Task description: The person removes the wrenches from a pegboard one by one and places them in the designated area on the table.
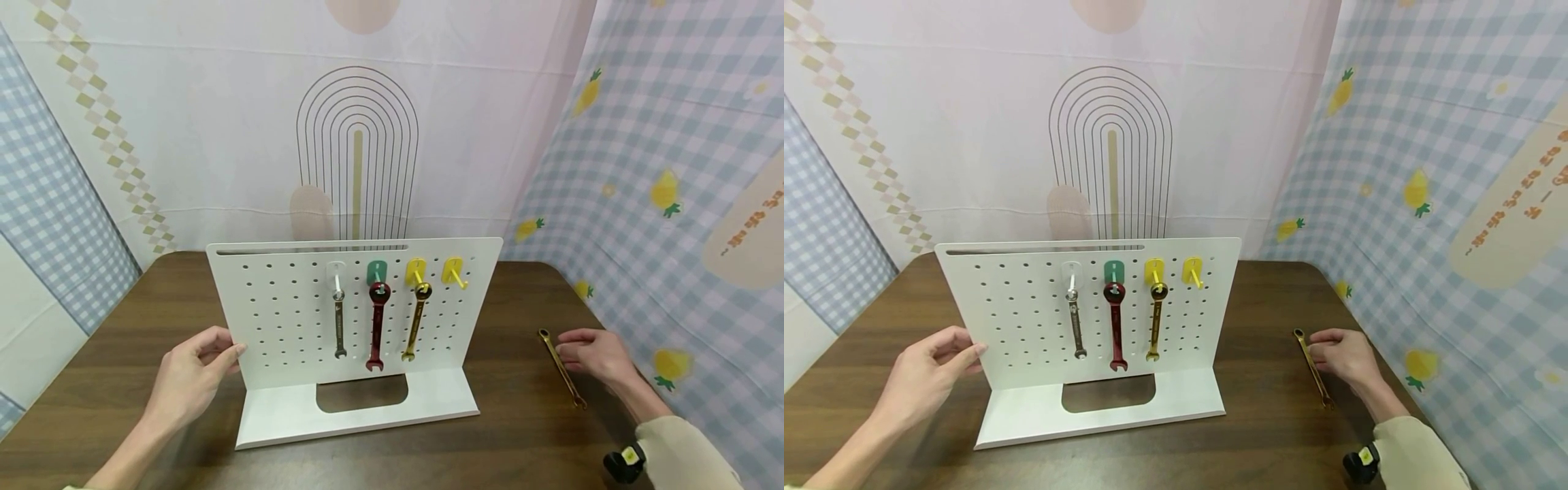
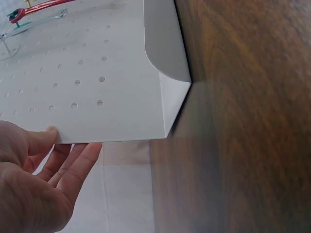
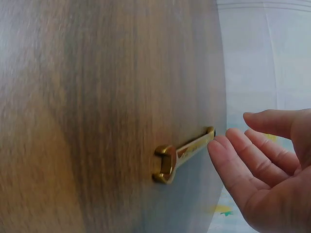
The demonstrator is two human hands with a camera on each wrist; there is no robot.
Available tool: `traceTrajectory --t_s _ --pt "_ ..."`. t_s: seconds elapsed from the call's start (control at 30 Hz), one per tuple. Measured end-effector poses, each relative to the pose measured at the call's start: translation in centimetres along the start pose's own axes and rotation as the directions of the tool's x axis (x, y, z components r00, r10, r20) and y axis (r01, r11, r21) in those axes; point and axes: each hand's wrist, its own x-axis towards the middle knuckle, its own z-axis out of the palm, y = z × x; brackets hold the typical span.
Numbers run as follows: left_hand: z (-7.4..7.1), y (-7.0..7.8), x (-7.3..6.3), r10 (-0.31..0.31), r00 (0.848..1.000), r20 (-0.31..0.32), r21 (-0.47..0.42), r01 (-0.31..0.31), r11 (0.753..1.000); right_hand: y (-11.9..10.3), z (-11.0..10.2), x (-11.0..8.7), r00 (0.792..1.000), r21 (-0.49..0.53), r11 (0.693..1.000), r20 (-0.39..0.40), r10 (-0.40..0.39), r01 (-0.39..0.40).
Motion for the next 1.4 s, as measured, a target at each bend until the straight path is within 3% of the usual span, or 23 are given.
traceTrajectory --t_s 0.2,0.6,1.03,1.4 --pt "0.0 0.0 0.0 -0.01 1.0 0.007 -0.001 0.01 1.0 -0.6 0.4 -0.1 1.0 0.001 1.0 0.024 -0.006 0.006" --pt "0.0 -0.1 0.0 -0.004 1.0 0.004 0.008 0.004 1.0 -1.5 1.0 -0.8 0.992 0.114 0.993 0.117 -0.037 0.024" --pt "0.0 -0.2 -0.1 -0.007 1.0 0.013 0.017 0.007 1.0 -2.8 1.7 -1.7 0.98 0.277 0.961 0.186 -0.07 0.016" --pt "0.0 -0.2 -0.1 -0.016 1.0 0.017 0.008 0.016 1.0 -4.4 2.6 -2.8 0.961 0.335 0.942 0.25 -0.123 0.033"
